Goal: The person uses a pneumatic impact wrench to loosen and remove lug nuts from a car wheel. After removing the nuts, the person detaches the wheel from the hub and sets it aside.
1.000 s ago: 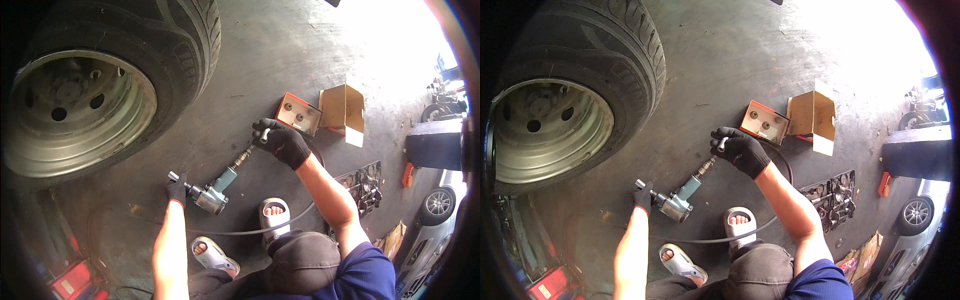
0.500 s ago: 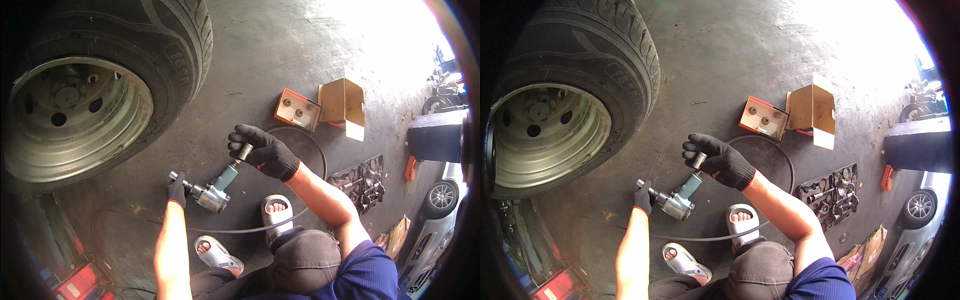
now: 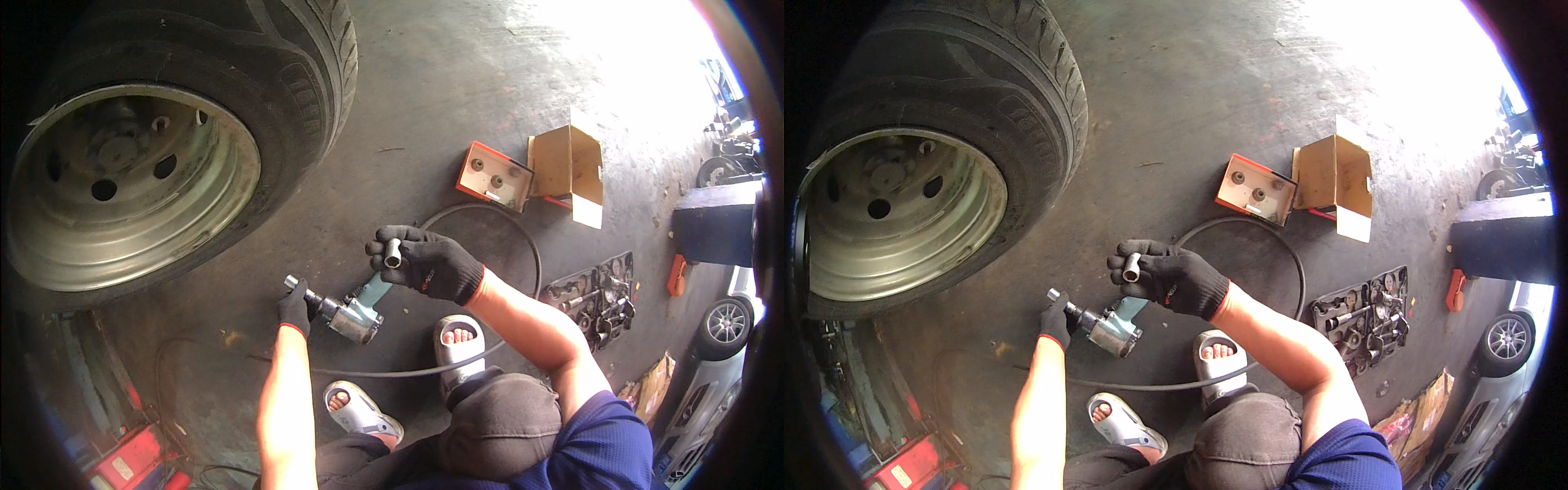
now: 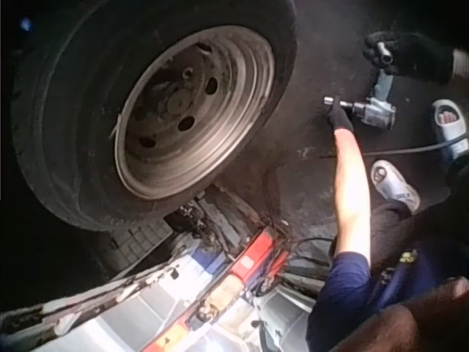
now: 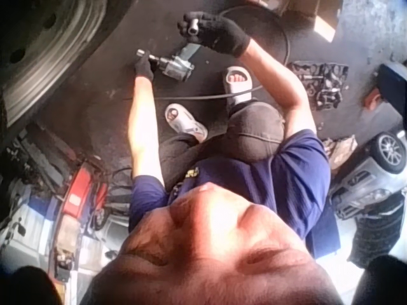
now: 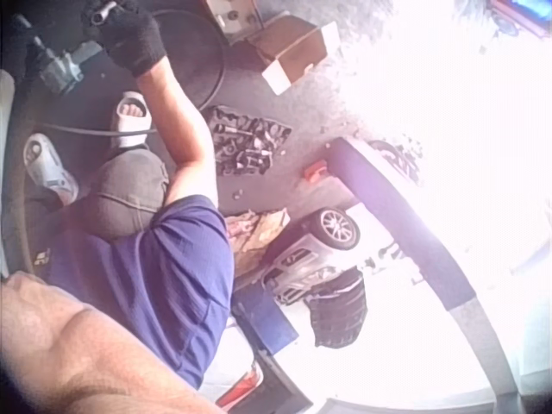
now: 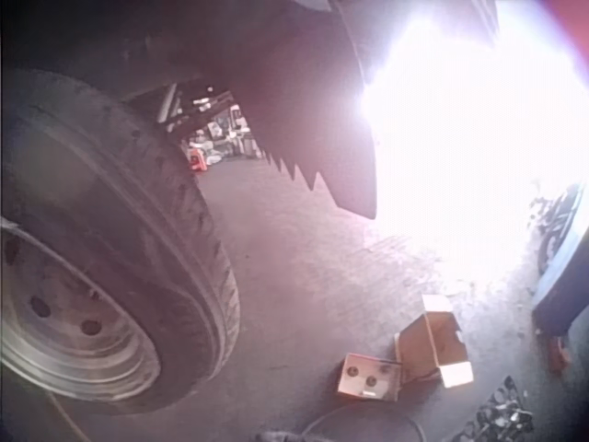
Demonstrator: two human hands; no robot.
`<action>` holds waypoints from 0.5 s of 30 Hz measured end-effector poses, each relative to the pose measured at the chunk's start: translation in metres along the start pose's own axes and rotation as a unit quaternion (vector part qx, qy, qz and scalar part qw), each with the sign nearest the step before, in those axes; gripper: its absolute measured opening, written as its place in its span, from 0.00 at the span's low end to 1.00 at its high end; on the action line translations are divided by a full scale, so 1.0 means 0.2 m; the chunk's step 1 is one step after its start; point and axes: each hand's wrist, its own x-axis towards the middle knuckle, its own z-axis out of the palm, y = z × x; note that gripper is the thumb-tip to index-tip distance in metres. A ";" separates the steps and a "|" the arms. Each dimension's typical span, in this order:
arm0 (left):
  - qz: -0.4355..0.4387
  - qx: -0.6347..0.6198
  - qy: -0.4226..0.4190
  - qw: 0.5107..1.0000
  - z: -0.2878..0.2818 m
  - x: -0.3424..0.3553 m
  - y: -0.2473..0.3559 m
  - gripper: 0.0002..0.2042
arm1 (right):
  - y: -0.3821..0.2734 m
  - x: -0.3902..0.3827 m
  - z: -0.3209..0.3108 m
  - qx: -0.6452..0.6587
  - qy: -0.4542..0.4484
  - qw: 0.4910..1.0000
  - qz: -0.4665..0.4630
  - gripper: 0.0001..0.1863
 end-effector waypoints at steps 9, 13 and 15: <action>0.322 0.156 -0.049 0.932 0.30 -0.54 0.39 0.11 | 0.13 0.06 -0.02 -0.064 0.129 0.989 0.044 0.20; 0.297 0.131 -0.306 0.895 0.43 -0.88 0.55 0.17 | 0.16 0.10 0.04 -0.090 0.203 0.974 0.039 0.22; 0.245 0.113 -0.384 0.883 0.49 -0.98 0.60 0.16 | 0.19 0.11 0.07 -0.111 0.224 0.968 0.027 0.22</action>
